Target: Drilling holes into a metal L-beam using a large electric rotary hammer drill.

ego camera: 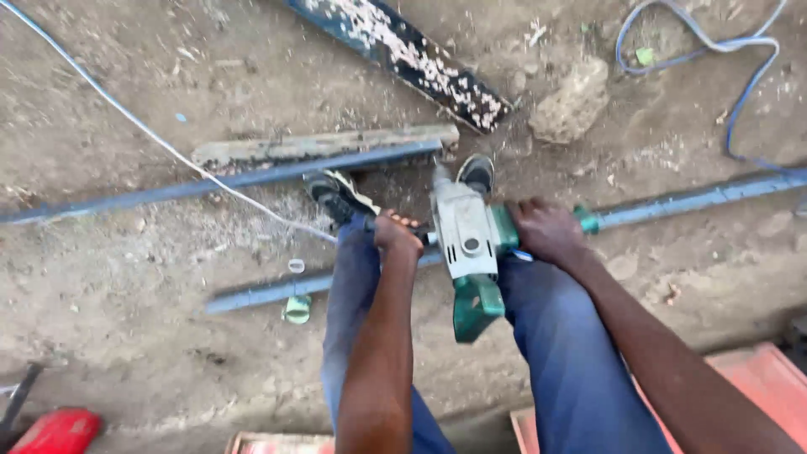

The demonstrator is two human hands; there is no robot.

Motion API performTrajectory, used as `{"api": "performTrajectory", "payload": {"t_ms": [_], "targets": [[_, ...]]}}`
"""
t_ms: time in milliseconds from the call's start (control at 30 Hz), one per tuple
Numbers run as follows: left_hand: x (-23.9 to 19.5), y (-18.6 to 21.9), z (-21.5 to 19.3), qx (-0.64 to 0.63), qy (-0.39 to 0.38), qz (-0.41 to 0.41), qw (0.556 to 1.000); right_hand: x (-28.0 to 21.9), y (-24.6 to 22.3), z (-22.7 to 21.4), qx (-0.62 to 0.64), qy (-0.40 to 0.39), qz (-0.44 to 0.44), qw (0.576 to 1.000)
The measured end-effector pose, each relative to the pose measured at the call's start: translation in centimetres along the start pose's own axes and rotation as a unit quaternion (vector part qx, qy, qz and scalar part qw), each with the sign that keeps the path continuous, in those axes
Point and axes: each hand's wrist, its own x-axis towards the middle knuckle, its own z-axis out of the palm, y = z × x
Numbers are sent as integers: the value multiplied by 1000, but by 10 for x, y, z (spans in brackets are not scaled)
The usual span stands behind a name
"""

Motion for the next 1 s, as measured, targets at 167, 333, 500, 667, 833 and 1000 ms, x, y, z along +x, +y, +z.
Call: {"api": "performTrajectory", "payload": {"t_ms": [167,333,500,667,833,1000], "targets": [[-50,-29,83,-343,285,289,848,-7,8,8,67,-15,-2,998],[-49,-16,89,-177,220,259,924,-11,15,19,48,4,4,999],[-77,-2,96,-301,224,311,873,-8,-9,16,81,-2,28,996],[-47,-11,108,-340,207,371,839,-16,9,51,107,-23,68,992],[-129,-40,112,-291,212,371,856,-41,-19,37,156,-36,91,983],[-145,-76,105,-296,181,350,870,-73,-31,50,172,-54,104,978]]}}
